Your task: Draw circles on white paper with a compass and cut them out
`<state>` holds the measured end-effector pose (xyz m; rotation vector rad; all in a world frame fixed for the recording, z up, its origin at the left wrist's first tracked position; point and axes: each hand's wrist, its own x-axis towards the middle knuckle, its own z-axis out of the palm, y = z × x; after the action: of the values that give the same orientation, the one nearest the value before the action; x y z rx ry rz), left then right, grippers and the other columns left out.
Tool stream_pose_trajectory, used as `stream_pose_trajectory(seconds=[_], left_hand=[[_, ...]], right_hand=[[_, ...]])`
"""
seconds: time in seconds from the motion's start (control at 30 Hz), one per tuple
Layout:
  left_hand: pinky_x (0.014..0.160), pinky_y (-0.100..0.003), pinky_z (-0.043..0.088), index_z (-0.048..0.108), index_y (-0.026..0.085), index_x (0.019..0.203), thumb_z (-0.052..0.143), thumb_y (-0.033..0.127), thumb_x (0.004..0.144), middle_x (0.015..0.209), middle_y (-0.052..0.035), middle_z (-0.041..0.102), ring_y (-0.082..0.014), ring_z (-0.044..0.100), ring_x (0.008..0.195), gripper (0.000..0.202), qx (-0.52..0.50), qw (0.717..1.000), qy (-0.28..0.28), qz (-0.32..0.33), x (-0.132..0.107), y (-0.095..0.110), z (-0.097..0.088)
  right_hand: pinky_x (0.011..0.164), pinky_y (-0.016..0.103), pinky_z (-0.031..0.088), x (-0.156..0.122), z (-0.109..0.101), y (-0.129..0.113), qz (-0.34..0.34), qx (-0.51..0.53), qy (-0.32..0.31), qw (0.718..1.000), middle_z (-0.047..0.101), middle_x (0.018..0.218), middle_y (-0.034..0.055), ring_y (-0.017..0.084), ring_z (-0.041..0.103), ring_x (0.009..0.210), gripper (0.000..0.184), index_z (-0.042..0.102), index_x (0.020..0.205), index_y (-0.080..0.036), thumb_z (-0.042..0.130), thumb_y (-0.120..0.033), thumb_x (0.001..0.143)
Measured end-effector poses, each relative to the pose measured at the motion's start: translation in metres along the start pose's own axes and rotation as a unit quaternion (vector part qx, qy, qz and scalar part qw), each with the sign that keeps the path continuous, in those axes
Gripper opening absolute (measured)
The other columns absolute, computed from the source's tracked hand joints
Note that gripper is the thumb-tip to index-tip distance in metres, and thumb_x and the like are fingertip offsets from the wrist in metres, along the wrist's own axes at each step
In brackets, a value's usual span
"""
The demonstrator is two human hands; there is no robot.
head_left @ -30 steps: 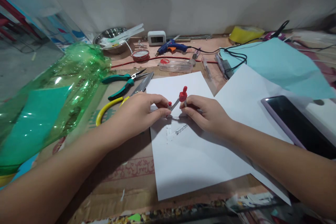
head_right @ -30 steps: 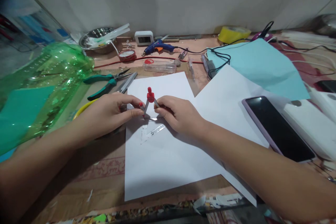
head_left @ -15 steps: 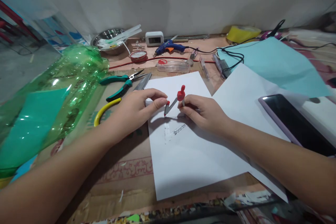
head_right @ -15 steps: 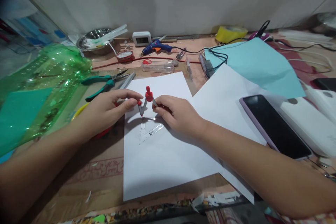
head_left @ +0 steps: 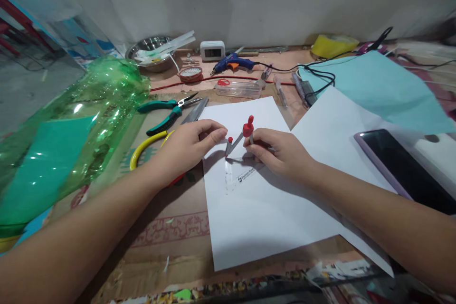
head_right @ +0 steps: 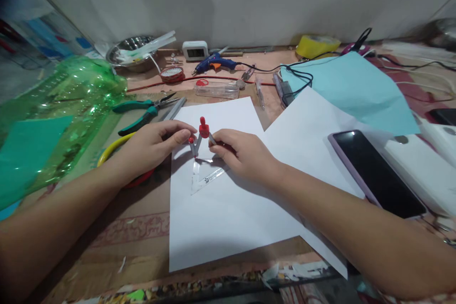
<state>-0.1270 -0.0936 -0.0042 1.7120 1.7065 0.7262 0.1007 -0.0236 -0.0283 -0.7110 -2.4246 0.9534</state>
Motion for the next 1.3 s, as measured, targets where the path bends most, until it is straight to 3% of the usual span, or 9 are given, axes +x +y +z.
stream_pose_trajectory(seconds=[0.9,1.3], left_hand=[[0.081,-0.042,0.05,0.074,0.027,0.1,0.052,0.057,0.095,0.102,-0.0033,0.078,-0.0294,0.069,0.095,0.038,0.014,1.0,0.009,-0.001,0.0001,-0.0035,0.002],[0.09,-0.043,0.052,0.077,0.028,0.098,0.04,0.065,0.098,0.108,-0.0047,0.078,-0.0298,0.069,0.101,0.052,0.031,0.999,0.014,-0.002,0.0008,-0.0046,0.0023]], right_hand=[[0.067,0.027,0.043,0.0015,-0.0007,-0.002,0.002,0.016,-0.001,1.0,0.065,0.079,-0.0011,0.013,0.061,0.068,0.014,0.058,0.088,-0.02,0.051,-0.023,0.099],[0.069,0.028,0.042,0.0018,-0.0008,-0.0011,-0.006,0.017,-0.008,1.0,0.064,0.08,-0.0009,0.013,0.058,0.068,0.014,0.057,0.087,-0.02,0.051,-0.023,0.099]])
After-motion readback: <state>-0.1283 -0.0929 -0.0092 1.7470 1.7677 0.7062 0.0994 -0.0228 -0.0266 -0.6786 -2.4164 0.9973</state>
